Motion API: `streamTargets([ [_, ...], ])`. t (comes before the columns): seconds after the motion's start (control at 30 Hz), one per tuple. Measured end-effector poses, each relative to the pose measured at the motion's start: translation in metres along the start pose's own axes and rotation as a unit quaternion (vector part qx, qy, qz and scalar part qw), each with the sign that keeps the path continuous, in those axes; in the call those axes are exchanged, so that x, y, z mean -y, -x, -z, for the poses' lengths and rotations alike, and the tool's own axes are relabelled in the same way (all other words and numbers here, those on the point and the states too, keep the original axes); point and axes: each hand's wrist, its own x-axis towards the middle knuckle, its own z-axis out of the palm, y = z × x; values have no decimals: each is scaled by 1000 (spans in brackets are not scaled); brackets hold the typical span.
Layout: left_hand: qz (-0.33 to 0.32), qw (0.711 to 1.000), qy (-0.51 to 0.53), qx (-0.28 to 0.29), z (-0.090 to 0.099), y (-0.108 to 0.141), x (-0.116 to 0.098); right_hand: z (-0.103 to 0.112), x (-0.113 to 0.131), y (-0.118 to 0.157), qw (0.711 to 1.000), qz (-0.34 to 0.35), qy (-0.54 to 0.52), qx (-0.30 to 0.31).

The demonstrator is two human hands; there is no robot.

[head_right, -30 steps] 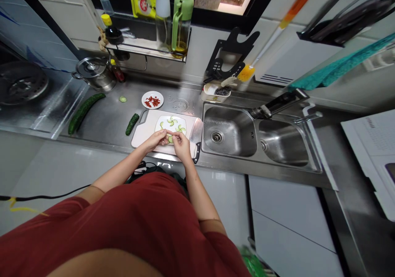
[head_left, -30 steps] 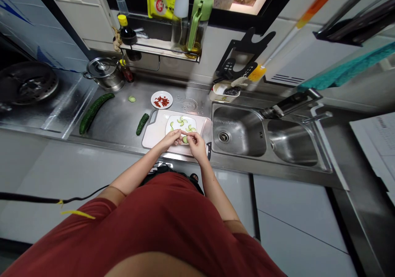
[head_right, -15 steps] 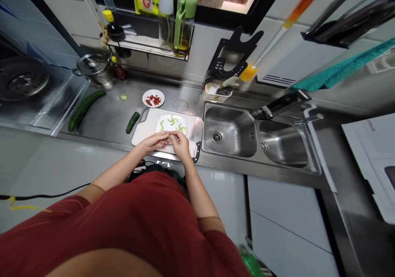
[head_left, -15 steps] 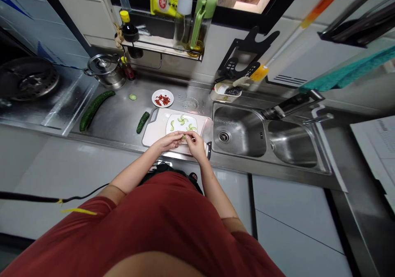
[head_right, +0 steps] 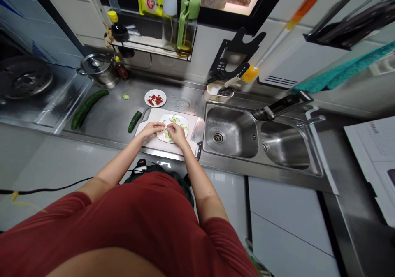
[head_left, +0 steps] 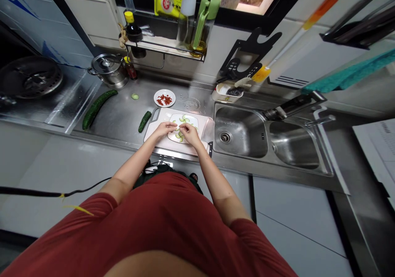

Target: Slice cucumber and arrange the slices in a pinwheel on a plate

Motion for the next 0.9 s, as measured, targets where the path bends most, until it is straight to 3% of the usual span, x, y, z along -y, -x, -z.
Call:
streamTargets([
  [0.47, -49, 993, -96, -42, 25, -44, 32, -25, -41, -46, 993, -9, 88, 78],
  [0.63, -62, 983, -158, -69, 28, -50, 37, -31, -41, -52, 992, -20, 99, 80],
  [0.9, -84, 958, -257, -96, 25, -47, 25, -36, -34, -59, 987, -14, 140, 78],
])
